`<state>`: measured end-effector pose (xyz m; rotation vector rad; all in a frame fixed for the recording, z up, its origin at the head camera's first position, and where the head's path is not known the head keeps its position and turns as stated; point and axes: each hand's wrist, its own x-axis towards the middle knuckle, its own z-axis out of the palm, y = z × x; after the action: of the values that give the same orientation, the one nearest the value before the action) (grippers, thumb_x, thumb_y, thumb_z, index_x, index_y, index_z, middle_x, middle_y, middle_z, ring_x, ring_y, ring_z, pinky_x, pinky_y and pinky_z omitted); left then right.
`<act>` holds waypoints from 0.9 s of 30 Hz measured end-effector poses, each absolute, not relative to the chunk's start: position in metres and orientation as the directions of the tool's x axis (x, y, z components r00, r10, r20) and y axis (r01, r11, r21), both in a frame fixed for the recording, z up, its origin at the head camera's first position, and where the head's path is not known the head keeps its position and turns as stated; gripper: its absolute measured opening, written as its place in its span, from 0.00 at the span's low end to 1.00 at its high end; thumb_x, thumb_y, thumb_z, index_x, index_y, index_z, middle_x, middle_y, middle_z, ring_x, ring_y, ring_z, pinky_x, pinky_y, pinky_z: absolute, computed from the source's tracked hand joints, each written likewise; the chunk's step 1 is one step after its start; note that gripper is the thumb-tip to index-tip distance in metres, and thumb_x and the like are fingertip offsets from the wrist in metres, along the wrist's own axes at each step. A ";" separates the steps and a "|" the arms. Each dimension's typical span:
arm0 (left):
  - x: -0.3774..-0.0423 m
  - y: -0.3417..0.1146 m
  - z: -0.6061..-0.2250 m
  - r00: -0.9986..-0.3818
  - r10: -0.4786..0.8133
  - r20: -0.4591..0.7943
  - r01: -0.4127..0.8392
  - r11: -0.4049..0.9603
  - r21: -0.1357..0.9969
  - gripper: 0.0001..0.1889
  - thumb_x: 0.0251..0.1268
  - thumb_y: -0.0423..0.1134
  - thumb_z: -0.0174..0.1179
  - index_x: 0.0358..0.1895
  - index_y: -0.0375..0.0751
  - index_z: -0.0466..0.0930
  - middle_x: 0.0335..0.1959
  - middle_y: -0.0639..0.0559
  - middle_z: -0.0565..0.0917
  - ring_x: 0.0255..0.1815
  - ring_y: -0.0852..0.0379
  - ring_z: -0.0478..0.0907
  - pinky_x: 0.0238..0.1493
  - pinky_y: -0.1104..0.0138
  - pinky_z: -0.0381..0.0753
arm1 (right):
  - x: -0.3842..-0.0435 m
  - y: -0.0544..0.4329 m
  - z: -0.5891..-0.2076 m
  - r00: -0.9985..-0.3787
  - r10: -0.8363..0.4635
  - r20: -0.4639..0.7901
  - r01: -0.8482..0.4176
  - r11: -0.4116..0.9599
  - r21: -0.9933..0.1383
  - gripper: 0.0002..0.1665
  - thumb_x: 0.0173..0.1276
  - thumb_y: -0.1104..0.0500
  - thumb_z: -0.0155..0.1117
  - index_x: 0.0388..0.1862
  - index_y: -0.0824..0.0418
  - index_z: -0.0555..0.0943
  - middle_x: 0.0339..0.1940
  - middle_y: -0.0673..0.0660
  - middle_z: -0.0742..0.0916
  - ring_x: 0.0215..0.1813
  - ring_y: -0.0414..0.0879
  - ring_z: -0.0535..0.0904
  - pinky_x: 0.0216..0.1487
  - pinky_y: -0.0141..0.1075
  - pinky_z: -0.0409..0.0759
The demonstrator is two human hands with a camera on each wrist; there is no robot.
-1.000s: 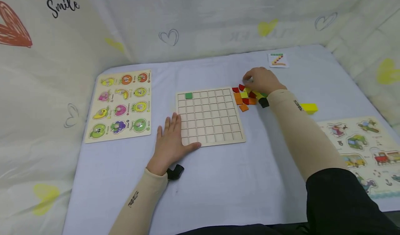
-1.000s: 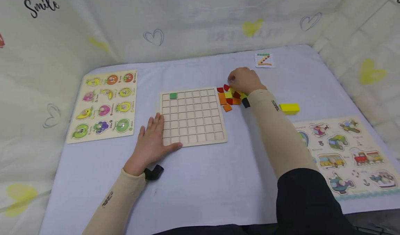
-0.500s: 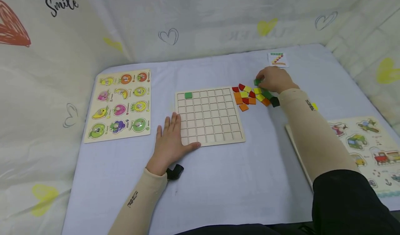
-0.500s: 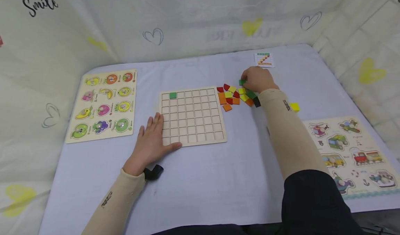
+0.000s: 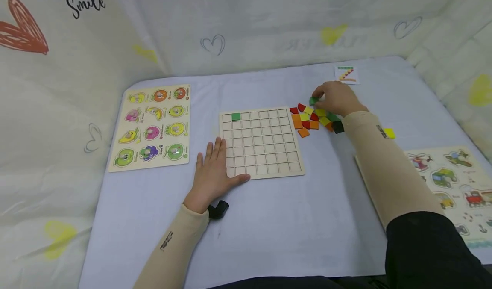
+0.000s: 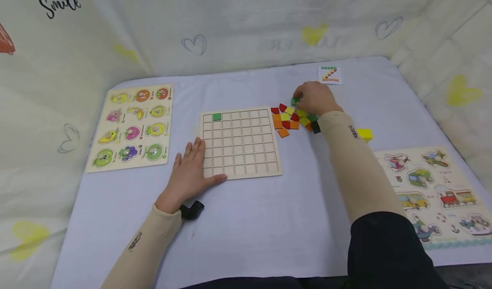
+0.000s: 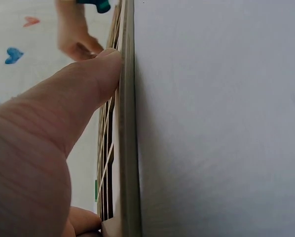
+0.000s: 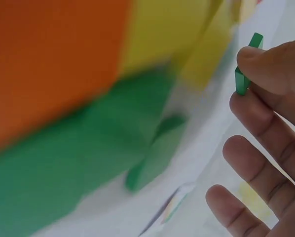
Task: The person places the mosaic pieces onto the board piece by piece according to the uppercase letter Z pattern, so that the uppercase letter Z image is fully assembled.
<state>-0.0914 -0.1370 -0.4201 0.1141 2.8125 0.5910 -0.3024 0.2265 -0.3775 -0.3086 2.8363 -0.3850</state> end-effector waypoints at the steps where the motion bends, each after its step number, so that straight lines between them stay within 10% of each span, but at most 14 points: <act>1: -0.091 -0.137 -0.420 -0.962 0.131 -0.238 0.025 0.916 0.401 0.68 0.55 0.75 0.66 0.86 0.39 0.36 0.88 0.46 0.36 0.89 0.42 0.33 0.85 0.38 0.37 | -0.301 0.222 -0.377 -0.942 -0.259 -0.215 -0.191 0.936 -0.294 0.22 0.74 0.56 0.65 0.62 0.64 0.84 0.62 0.68 0.86 0.63 0.64 0.77 0.68 0.61 0.76; 27: -0.091 -0.136 -0.420 -0.966 0.130 -0.223 0.030 0.915 0.403 0.68 0.56 0.75 0.66 0.85 0.37 0.39 0.88 0.43 0.40 0.89 0.40 0.36 0.84 0.37 0.40 | -0.284 0.068 -0.381 -0.796 -0.586 -0.151 -0.509 0.784 -0.356 0.16 0.72 0.58 0.70 0.56 0.58 0.89 0.59 0.58 0.88 0.65 0.56 0.79 0.73 0.53 0.73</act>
<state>-0.0915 -0.1358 -0.4196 0.1197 2.8304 0.5901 -0.2836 0.0675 -0.3815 -0.8513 2.7219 -0.4374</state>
